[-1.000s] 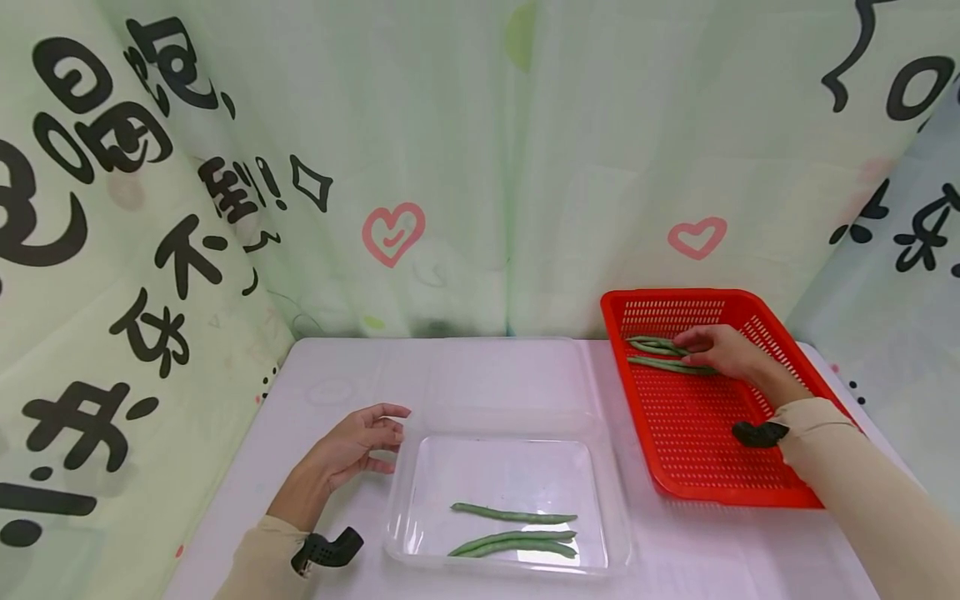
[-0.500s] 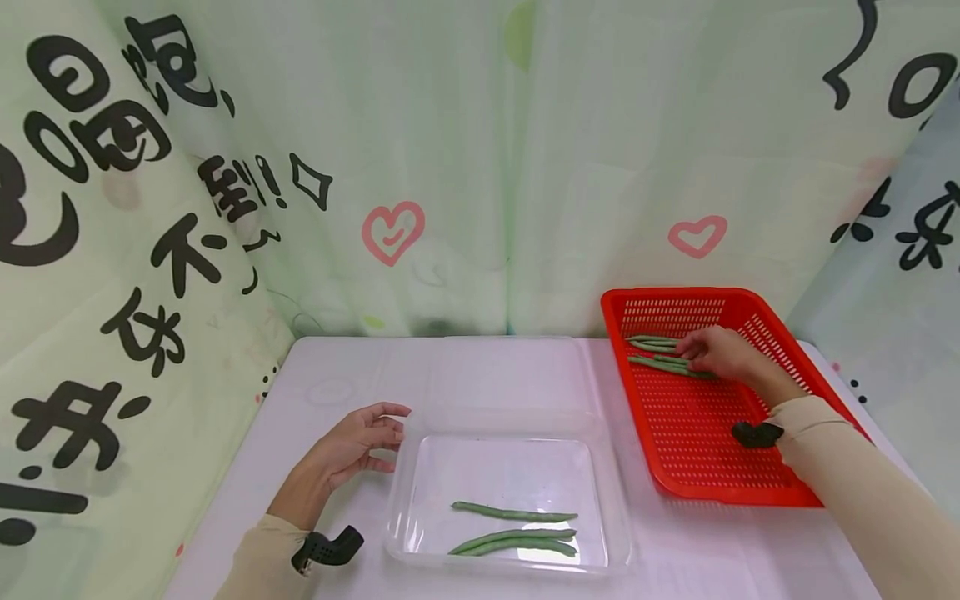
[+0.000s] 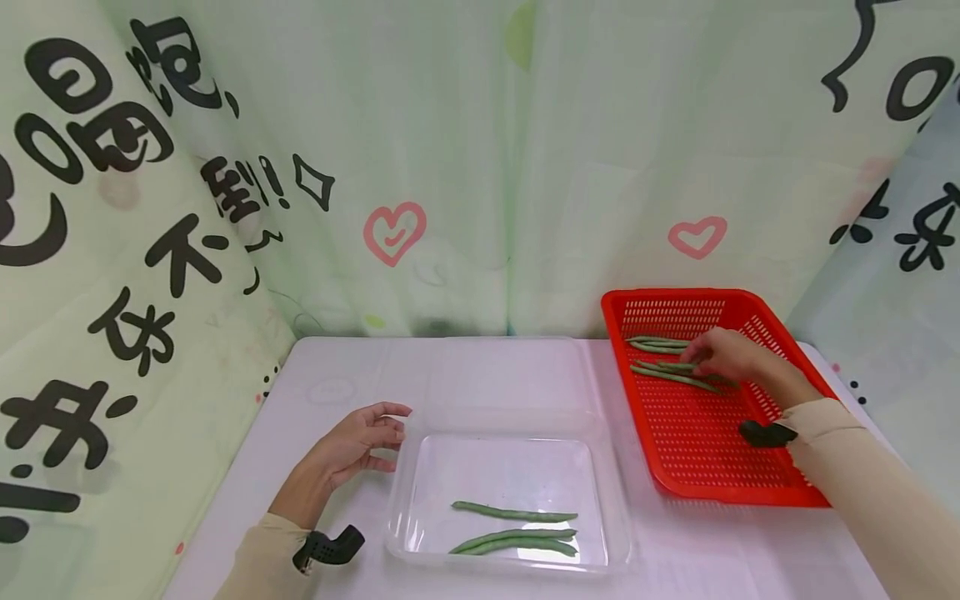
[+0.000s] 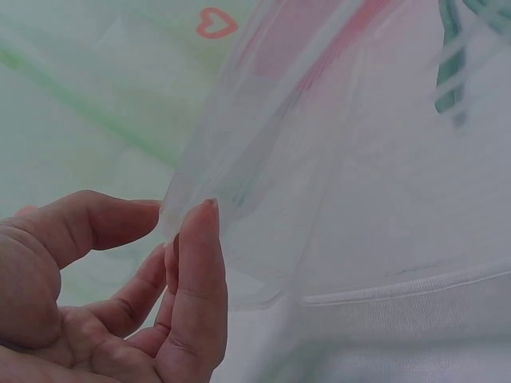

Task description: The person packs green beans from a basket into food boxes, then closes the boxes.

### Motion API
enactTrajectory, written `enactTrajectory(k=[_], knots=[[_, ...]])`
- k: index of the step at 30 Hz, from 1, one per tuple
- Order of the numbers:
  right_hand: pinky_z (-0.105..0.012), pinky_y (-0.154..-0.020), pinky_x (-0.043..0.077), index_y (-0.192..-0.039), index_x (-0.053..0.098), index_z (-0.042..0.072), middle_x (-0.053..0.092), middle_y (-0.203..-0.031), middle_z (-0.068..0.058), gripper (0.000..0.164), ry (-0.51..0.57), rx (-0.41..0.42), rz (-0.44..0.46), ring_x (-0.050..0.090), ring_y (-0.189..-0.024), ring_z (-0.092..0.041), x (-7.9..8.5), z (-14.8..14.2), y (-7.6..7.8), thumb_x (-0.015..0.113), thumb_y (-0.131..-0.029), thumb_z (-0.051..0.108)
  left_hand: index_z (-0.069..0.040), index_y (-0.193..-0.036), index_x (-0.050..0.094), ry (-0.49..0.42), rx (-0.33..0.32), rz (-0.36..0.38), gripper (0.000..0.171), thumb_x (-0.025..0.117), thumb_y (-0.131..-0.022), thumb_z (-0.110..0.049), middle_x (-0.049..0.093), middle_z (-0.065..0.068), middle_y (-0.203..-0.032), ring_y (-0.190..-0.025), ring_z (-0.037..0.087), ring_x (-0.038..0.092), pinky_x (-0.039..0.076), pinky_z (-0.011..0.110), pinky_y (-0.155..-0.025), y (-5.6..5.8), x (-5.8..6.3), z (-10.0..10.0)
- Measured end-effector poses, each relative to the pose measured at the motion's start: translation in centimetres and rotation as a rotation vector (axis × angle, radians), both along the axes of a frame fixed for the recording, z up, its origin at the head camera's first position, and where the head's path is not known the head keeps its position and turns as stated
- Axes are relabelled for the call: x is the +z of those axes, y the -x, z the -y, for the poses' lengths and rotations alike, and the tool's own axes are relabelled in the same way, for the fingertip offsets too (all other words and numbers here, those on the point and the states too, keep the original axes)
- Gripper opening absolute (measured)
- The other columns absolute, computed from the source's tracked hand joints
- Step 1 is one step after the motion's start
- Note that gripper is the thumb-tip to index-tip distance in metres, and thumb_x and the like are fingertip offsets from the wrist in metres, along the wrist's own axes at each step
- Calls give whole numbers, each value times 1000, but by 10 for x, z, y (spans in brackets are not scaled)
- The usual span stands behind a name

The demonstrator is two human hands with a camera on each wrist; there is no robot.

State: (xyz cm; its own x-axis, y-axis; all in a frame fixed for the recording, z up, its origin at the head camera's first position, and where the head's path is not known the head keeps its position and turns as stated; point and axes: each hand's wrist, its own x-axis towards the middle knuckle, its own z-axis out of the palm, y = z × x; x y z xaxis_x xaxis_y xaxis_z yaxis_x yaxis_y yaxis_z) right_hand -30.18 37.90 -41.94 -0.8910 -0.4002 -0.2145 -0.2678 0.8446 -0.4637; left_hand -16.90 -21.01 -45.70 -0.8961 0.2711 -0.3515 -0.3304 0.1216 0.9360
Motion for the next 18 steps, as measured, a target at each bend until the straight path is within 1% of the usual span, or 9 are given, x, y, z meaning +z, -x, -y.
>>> enactTrajectory(k=[4, 7, 10, 14, 18], knots=[[-35, -75, 55, -103, 74, -1, 72, -96, -12, 15, 15, 11, -15, 60, -84, -23, 4, 1, -5, 69, -89, -5, 4, -141, 47, 3, -1, 1, 47, 60, -97, -4, 57, 5, -102, -96, 25, 62, 61, 33, -68, 0, 0, 0], [-31, -75, 55, -102, 74, 1, 72, -95, -9, 14, 20, 19, -59, 61, -83, -21, 7, 1, -8, 72, -88, -3, 4, -142, 46, -1, -7, 5, 49, 61, -96, -5, 57, 5, -101, -95, 25, 62, 61, 32, -68, 0, 0, 0], [-27, -74, 55, -103, 74, 2, 72, -96, -9, 16, 37, 16, -86, 62, -83, -20, 11, 1, -12, 73, -88, -2, 4, -142, 45, -8, -14, 11, 50, 62, -96, -5, 57, 4, -100, -95, 25, 63, 61, 31, -67, 0, 0, 0], [-23, -73, 55, -107, 73, 2, 71, -102, -12, 19, 68, -13, -111, 61, -90, -24, 16, 1, -16, 70, -89, -4, 4, -142, 45, -12, -16, 16, 50, 62, -96, -4, 57, 3, -100, -94, 24, 63, 60, 31, -67, 0, 1, 0], [-18, -76, 54, -113, 72, 4, 70, -109, -13, 24, 86, -36, -172, 61, -99, -28, 21, 3, -17, 70, -90, -3, 4, -142, 45, -11, -12, 15, 50, 62, -96, -4, 57, 4, -99, -94, 25, 63, 60, 31, -67, 1, 1, 0]])
